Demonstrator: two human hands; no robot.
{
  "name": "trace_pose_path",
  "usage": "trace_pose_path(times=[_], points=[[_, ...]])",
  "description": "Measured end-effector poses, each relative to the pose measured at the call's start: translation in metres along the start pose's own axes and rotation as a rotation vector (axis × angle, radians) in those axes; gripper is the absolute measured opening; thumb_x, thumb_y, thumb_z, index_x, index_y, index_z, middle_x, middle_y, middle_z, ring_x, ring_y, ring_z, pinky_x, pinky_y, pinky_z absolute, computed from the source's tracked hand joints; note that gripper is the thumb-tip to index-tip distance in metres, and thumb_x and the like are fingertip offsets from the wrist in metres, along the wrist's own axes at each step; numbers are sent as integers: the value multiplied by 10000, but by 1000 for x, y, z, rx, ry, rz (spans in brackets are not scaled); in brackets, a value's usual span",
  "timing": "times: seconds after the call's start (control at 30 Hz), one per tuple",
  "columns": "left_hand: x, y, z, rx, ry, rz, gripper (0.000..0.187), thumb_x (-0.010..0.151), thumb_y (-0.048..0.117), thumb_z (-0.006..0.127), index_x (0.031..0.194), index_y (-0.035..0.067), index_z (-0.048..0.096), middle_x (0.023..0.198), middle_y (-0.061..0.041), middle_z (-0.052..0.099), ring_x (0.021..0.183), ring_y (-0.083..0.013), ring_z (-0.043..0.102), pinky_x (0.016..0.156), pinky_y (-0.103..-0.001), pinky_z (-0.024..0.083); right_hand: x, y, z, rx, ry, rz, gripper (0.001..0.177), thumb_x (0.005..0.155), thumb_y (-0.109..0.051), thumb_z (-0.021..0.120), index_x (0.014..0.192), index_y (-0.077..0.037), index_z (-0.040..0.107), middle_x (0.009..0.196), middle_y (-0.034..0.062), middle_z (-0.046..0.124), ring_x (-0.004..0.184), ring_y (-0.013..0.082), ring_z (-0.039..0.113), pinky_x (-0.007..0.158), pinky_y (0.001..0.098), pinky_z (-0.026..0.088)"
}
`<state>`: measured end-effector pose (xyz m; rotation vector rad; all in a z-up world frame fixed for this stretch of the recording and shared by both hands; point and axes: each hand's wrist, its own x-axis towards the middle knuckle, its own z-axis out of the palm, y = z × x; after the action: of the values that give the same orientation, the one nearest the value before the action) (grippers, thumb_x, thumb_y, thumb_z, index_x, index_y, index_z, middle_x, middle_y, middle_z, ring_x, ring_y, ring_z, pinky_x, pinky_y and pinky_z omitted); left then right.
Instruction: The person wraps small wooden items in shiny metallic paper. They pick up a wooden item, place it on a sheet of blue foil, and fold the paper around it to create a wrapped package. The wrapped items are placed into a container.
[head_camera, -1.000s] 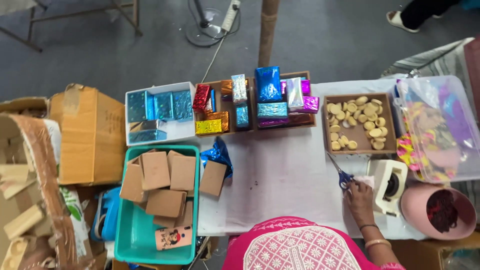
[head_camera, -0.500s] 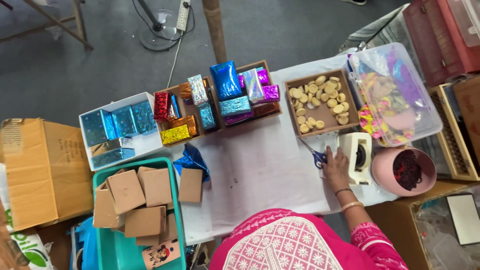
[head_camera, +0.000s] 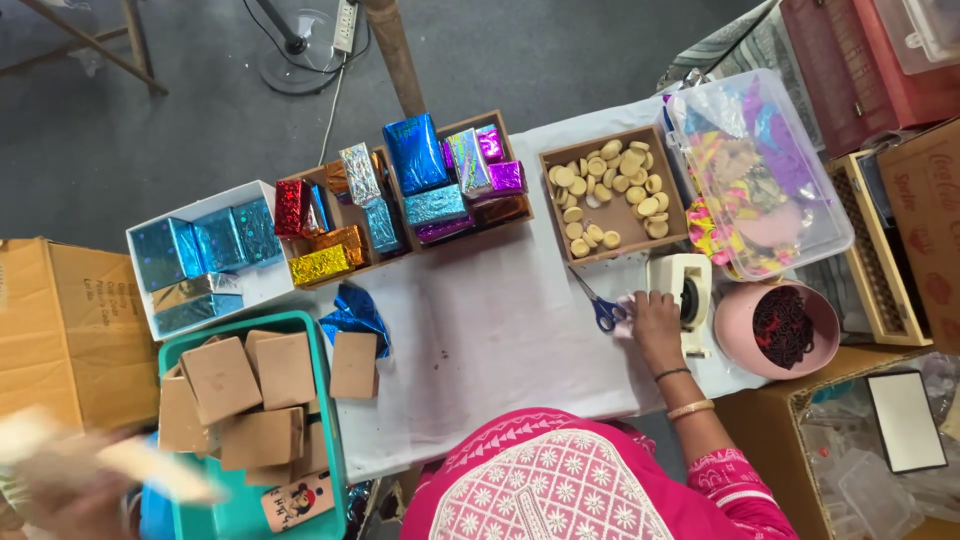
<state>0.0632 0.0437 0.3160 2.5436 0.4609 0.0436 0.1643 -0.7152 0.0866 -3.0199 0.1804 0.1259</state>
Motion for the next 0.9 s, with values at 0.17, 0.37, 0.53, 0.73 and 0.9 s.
trace_pose_path(times=[0.17,0.37,0.53,0.73,0.9], points=[[0,51,257,-29,20,1,498,1063,470,473,1266,77,705,1129,-74,739,901,-209,710,817,-338,564,-7,-10,-42,249,223,-33,336,891,-24,585,1223,-51,629,1127,186,561,1039,393,575,912,489,483],[5,193,349,-1799,-882,-614,675,925,593,637,1226,-10,603,973,-95,707,831,-202,711,752,-322,599,2,-42,-63,687,307,7,381,901,35,548,1274,-13,606,1174,208,537,1023,371,594,867,454,501],[16,227,404,-1898,-1139,-437,555,997,556,563,1180,33,596,970,-127,704,852,-214,720,794,-336,607,2,-127,-94,1445,128,-63,316,959,-5,502,1270,-33,545,1256,116,620,1077,203,671,853,362,605],[1,275,400,-1810,-975,-507,495,1016,505,501,1239,68,568,987,-78,707,832,-198,715,747,-339,604,21,-194,-99,891,309,-661,534,866,39,630,1385,-37,529,1374,161,553,1325,405,539,1121,452,478],[-1,281,380,-1841,-766,-206,463,1081,419,494,1422,108,468,1047,-76,672,797,-164,673,637,-308,569,15,-199,-85,851,290,-728,424,817,-97,758,1220,-73,628,1297,77,620,1271,344,556,1062,425,510]])
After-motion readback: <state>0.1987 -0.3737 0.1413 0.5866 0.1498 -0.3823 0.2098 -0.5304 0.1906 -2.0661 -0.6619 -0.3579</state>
